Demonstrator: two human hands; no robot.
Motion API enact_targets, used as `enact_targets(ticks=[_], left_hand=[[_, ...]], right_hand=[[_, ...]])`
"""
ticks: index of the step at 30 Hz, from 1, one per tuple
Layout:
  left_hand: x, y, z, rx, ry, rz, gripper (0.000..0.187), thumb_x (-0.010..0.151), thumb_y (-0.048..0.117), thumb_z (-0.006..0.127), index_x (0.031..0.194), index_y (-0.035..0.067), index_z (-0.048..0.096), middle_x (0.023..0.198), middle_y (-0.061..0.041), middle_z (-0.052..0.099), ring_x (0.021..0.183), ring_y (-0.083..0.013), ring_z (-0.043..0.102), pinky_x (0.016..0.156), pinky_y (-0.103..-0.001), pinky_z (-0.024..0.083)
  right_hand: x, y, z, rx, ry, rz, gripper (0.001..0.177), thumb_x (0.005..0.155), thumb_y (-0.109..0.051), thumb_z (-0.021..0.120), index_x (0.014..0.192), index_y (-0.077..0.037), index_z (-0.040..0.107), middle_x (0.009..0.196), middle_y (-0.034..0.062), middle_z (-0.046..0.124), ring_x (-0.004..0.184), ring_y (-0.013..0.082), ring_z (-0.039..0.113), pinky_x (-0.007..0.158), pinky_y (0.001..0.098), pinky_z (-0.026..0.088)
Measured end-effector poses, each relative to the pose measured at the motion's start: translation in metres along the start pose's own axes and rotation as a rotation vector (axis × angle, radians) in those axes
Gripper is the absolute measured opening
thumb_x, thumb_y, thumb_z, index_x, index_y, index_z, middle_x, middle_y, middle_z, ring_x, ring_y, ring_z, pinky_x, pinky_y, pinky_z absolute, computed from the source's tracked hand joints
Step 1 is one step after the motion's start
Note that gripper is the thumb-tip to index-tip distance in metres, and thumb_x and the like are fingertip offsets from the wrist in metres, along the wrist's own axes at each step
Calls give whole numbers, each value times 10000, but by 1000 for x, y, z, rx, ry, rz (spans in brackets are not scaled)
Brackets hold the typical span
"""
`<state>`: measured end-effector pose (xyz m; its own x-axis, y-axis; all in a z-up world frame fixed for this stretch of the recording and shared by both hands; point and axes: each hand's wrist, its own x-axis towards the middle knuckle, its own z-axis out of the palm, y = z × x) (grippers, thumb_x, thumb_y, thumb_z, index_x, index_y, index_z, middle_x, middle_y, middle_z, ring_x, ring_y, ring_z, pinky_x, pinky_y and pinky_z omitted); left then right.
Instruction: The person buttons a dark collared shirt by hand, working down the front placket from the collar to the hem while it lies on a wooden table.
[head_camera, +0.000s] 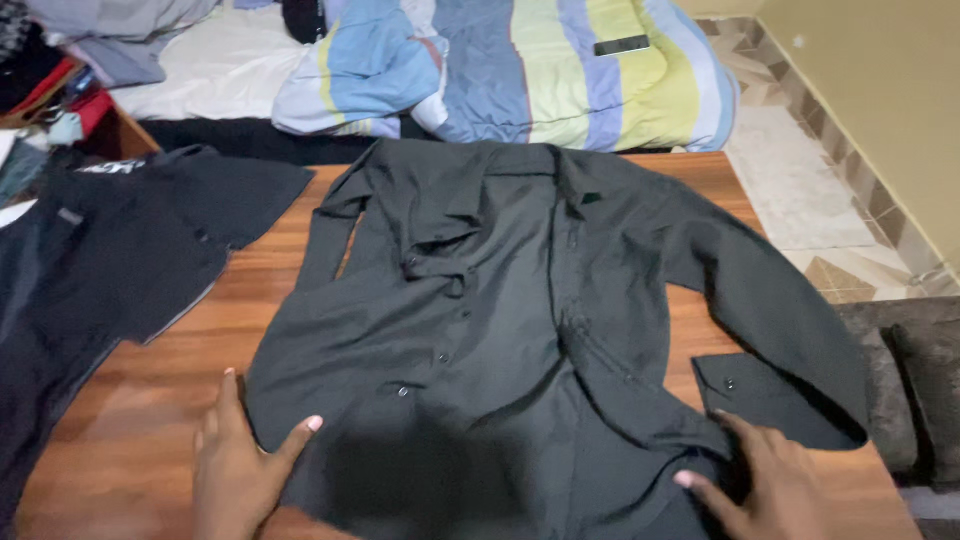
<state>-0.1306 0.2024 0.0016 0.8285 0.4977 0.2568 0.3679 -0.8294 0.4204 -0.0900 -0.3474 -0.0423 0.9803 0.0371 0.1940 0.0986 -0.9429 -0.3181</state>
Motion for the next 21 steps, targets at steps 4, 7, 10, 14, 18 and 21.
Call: enact_targets(ticks=[4, 7, 10, 14, 18, 21], left_hand=[[-6, -32, -6, -109, -214, -216, 759, 751, 493, 823, 1308, 4, 662, 917, -241, 725, 872, -376, 749, 840, -477, 563], [7, -66, -12, -251, -3, -187, 510, 900, 402, 782, 1182, -21, 743, 860, -238, 715, 764, -352, 697, 705, -474, 529], [23, -98, -18, -241, 234, -166, 323, 1085, 290, 717, 1143, -26, 748, 859, -194, 718, 757, -291, 694, 752, -421, 513], [19, -113, -26, -1140, 84, -506, 336, 1035, 264, 712, 1239, -1, 675, 879, -17, 662, 653, -176, 527, 562, -342, 376], [-10, -59, -44, -1380, 101, -355, 390, 965, 185, 712, 1303, 71, 552, 1167, -66, 669, 1062, -201, 678, 944, -347, 558], [-59, 0, -57, -780, 363, -101, 591, 864, 123, 743, 1379, 38, 465, 1267, -169, 558, 1153, -300, 583, 982, -421, 492]], right_hand=[[-7, 25, -9, -5, -245, 252, 463, 826, -376, 801, 1226, -151, 737, 1006, 141, 792, 952, 290, 782, 847, 404, 603], [-2, 44, -42, 257, -342, 594, 371, 963, -182, 780, 1288, -13, 725, 953, 442, 697, 786, 547, 687, 646, 576, 588], [5, 72, -58, 1215, -91, 783, 550, 896, -205, 619, 1414, -28, 562, 1165, 231, 679, 923, 346, 700, 738, 470, 586], [-20, 103, -49, 1427, 101, 850, 547, 1029, -291, 613, 1464, 17, 488, 1275, 212, 646, 1148, 284, 661, 947, 445, 550], [-45, 109, -38, 1541, 20, 649, 532, 1045, -311, 588, 1482, -10, 539, 1322, 182, 645, 1187, 270, 641, 966, 454, 510], [-60, 85, -42, 1647, 231, 508, 527, 1025, -267, 641, 1485, -28, 547, 1380, 128, 640, 1253, 230, 646, 1065, 411, 513]])
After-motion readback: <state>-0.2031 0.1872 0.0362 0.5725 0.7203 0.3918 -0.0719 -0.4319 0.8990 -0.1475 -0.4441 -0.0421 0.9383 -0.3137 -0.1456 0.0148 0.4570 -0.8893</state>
